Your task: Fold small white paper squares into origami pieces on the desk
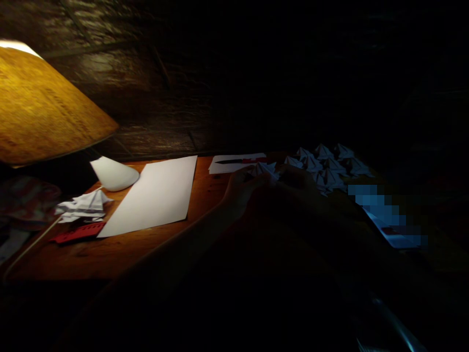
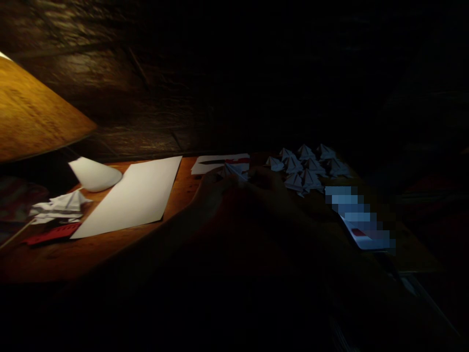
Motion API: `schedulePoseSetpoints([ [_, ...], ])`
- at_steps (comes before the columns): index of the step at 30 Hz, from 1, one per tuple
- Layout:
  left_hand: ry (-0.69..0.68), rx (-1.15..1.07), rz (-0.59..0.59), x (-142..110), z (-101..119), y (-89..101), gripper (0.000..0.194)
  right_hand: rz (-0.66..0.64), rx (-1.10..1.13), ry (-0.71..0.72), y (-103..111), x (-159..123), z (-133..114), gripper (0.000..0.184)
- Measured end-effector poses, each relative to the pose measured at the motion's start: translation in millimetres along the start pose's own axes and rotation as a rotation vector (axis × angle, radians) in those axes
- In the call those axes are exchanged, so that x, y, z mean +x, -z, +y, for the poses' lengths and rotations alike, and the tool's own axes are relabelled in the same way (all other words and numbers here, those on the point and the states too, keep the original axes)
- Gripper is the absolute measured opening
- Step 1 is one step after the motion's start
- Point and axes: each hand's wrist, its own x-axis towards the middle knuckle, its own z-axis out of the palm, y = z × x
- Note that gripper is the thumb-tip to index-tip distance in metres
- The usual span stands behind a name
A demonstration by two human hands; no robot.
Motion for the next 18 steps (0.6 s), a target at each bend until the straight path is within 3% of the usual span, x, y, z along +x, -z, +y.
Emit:
schedulePoseSetpoints([
  [7,0.011,-0.004,-0.032,-2,-7,-1.8,0.031,0.064,0.176,-0.060,-2,-1,-3,0.039],
  [12,0.063,-0.021,-0.007,1,-11,1.0,0.036,0.113,0.170,-0.103,0,0,-9,0.034],
  [18,0.013,0.164,-0.002,1,-8,4.7,0.028,0.088,0.138,-0.107,3,1,-3,0.035],
])
